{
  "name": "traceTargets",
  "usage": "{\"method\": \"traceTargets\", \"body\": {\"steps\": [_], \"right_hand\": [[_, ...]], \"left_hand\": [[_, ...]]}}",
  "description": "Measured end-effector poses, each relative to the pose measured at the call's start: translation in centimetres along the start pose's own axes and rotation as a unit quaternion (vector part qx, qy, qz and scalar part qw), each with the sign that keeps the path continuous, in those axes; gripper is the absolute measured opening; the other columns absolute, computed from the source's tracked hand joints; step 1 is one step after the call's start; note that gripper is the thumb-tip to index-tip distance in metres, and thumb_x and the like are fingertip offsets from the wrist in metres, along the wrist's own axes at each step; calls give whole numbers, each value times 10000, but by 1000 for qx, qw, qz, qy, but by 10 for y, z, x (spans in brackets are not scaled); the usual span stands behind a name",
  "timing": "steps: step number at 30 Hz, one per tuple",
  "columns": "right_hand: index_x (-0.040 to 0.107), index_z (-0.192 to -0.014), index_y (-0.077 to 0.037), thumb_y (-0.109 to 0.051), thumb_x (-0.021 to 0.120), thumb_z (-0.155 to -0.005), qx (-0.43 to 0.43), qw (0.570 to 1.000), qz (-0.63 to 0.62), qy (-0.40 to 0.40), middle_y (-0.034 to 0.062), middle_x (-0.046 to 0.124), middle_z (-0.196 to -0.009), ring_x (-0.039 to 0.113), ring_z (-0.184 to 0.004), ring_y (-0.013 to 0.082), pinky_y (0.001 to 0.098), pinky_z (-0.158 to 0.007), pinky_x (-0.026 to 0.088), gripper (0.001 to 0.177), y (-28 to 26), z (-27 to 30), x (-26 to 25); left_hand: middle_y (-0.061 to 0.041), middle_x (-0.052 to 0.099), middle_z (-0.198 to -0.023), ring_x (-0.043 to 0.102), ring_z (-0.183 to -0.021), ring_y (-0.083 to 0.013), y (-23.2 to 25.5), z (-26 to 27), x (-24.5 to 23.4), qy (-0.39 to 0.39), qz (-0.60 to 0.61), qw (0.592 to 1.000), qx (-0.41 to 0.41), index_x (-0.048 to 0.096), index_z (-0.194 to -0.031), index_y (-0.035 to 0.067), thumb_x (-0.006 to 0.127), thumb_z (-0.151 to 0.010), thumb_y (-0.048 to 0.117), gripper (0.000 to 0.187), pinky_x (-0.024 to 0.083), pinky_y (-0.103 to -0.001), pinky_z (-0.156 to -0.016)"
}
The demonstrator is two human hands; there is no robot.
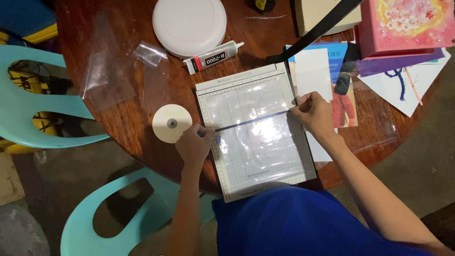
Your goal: The person assembles a plastic sleeve by applying adhesive, placing a blue ribbon, and sealing it with a clear sheet. They use a paper cutter to trim the ribbon and a glue tube to apply adhesive to the sleeve.
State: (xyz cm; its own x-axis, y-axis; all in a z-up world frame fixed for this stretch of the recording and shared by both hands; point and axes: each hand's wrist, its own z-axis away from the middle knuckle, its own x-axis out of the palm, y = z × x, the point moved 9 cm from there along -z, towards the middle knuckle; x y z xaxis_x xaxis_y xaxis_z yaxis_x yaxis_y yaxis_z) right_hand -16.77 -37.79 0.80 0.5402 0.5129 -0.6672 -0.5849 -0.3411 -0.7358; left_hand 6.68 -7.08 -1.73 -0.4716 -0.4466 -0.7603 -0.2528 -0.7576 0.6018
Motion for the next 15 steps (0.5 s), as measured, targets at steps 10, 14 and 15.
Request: {"method": "traceTargets", "body": {"steps": [10, 14, 15], "right_hand": [[569, -988, -22, -91, 811, -861, -31, 999, -13, -5, 85, 735, -896, 698, -779, 110, 257, -673, 570, 282, -5, 0, 1], [575, -977, -22, -89, 826, -841, 2, 1000, 1, 0, 92, 726, -846, 686, -742, 118, 272, -643, 553, 293, -3, 2, -1], [575, -976, -21, -91, 825, -842, -2, 1000, 0, 1, 86, 728, -851, 687, -744, 116, 271, -644, 554, 292, -4, 1, -1]], "left_hand": [[-9, 724, -627, 676, -573, -198, 2, 1, -1, 24, -35, 999, 17, 736, -721, 122, 748, -796, 364, 254, 483, -439, -723], [-7, 720, -646, 675, -584, -210, -2, 2, 0, 27, -17, 999, 5, 725, -728, 114, 736, -786, 373, 265, 502, -422, -707], [-10, 720, -648, 676, -589, -211, -2, 2, 1, 20, -19, 1000, -3, 725, -733, 118, 729, -792, 375, 264, 508, -415, -706]]}}
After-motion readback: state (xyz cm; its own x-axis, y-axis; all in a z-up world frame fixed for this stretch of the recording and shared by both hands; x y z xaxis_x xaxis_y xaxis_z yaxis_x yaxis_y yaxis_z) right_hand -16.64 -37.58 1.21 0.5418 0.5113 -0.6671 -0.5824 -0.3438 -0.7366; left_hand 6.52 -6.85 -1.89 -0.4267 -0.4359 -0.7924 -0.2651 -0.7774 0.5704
